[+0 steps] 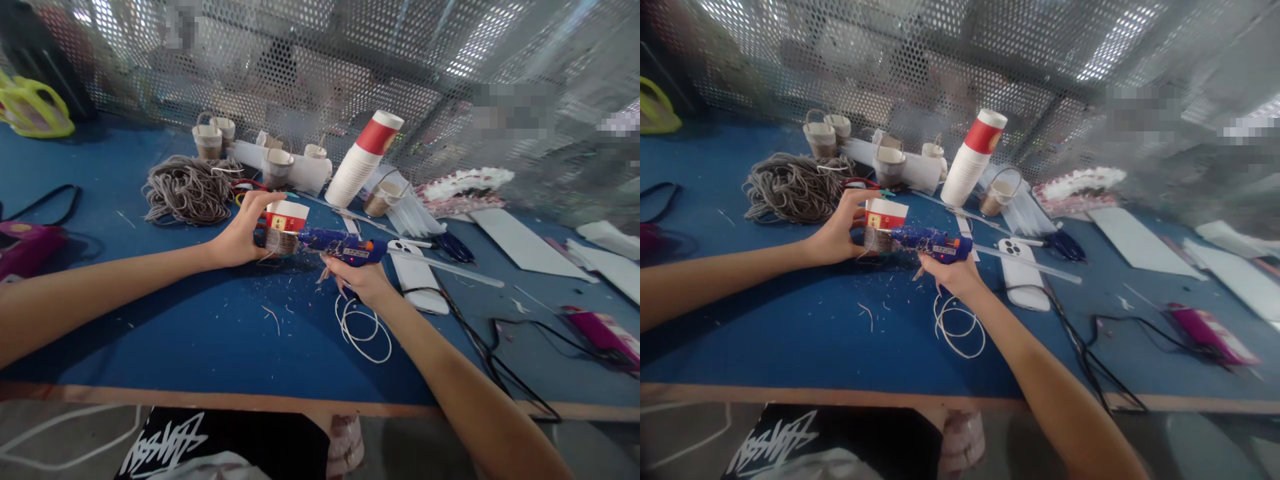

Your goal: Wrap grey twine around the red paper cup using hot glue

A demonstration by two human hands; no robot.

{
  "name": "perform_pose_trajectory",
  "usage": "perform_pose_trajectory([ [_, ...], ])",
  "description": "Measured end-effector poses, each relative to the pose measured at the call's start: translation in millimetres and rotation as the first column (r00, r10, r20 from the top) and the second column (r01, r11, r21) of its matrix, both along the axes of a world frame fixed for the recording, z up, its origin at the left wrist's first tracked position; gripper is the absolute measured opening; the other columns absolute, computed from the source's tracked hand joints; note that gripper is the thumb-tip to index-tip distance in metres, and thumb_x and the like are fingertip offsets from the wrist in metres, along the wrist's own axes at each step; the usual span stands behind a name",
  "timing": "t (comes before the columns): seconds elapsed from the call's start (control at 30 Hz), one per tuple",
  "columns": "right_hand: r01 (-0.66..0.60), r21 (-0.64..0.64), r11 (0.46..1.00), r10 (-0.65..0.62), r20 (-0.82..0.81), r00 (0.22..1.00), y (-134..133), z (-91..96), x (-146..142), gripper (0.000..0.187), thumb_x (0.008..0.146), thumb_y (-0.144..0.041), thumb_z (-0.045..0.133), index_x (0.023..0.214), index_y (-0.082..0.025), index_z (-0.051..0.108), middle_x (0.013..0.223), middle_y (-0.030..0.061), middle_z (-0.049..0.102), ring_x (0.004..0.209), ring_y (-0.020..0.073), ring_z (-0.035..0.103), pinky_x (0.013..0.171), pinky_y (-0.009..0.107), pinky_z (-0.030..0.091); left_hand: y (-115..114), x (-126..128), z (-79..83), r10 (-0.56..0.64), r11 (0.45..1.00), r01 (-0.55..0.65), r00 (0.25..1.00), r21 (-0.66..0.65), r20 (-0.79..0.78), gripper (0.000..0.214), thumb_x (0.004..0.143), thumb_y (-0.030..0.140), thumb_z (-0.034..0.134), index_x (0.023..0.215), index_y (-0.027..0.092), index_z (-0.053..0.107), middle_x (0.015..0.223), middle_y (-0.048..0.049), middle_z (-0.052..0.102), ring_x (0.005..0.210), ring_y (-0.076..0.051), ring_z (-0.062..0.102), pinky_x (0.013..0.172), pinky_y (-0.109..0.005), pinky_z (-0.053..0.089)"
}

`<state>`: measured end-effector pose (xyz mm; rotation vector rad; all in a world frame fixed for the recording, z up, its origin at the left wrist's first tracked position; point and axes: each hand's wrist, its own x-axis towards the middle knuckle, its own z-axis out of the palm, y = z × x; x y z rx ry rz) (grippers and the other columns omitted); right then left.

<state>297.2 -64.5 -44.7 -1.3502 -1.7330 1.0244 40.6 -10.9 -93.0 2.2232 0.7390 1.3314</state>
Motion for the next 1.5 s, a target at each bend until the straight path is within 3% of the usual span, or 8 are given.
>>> perform_pose_trajectory([
  [0.27, 0.005, -0.009, 1.0, -0.005, -0.019, 1.0, 9, -12.2, 4, 0.03, 0.073, -0.04, 0.07, 0.054, -0.022, 0.056, 0.04, -0.0028, 0.048, 0.034, 0.0106, 0.042, 0.035, 0.028, 0.036, 0, 1, 0.1, 0.05, 0.999, -0.05, 0.998, 0.018, -0.024, 0.091, 0.064, 0.016, 0.083, 0.143, 0.029, 0.041, 0.134, -0.0091, 0.04, 0.134, -0.032, 0.044, 0.11, -0.048, 0.053],
  [0.6, 0.028, 0.018, 0.999, -0.028, 0.014, 1.0, 0, -1.1, -1, 0.032, 0.074, -0.037, 0.068, 0.05, -0.023, 0.051, 0.039, -0.0039, 0.047, 0.034, 0.0104, 0.043, 0.039, 0.029, 0.038, -1, 3, -1.2, 0.036, 0.999, -0.034, 0.998, -0.035, 0.046, 0.086, 0.064, 0.018, 0.083, 0.14, 0.029, 0.045, 0.136, -0.0093, 0.04, 0.13, -0.029, 0.05, 0.092, -0.036, 0.062],
  [0.87, 0.015, 0.045, 0.999, -0.014, -0.019, 1.0, 2, -3.8, 1, 0.035, 0.074, -0.037, 0.067, 0.046, -0.024, 0.052, 0.037, -0.004, 0.046, 0.034, 0.01, 0.041, 0.036, 0.028, 0.036, 2, 1, 0.1, -0.018, 0.988, 0.029, 0.997, -0.149, 0.078, 0.091, 0.062, 0.02, 0.085, 0.14, 0.029, 0.04, 0.141, -0.0099, 0.044, 0.124, -0.029, 0.057, 0.102, -0.046, 0.058],
  [1.1, -0.008, 0.074, 0.997, 0.008, -0.003, 1.0, 0, -1.3, 1, 0.037, 0.076, -0.036, 0.065, 0.043, -0.024, 0.053, 0.038, -0.0022, 0.048, 0.034, 0.0103, 0.042, 0.037, 0.028, 0.035, 2, 2, 0.9, -0.058, 0.977, 0.08, 0.991, -0.196, 0.117, 0.09, 0.063, 0.018, 0.084, 0.14, 0.028, 0.039, 0.149, -0.011, 0.044, 0.121, -0.028, 0.063, 0.104, -0.043, 0.058],
  [1.3, -0.061, 0.059, 0.996, 0.061, 0.01, 0.998, 6, -4.2, 5, 0.04, 0.076, -0.037, 0.064, 0.041, -0.024, 0.051, 0.036, -0.0022, 0.047, 0.034, 0.012, 0.045, 0.041, 0.031, 0.042, 2, 2, 2.8, -0.085, 0.97, 0.114, 0.987, -0.214, 0.139, 0.09, 0.062, 0.017, 0.085, 0.138, 0.028, 0.039, 0.149, -0.0112, 0.046, 0.121, -0.028, 0.064, 0.098, -0.04, 0.06],
  [1.5, -0.015, 0.065, 0.998, 0.013, 0.025, 1.0, 8, -7.7, 9, 0.042, 0.075, -0.04, 0.066, 0.04, -0.024, 0.049, 0.035, -0.0023, 0.047, 0.033, 0.0108, 0.043, 0.04, 0.029, 0.04, 2, 1, 2.5, -0.11, 0.969, 0.138, 0.984, -0.207, 0.144, 0.09, 0.064, 0.014, 0.084, 0.139, 0.031, 0.038, 0.151, -0.0112, 0.047, 0.126, -0.029, 0.062, 0.102, -0.042, 0.057],
])
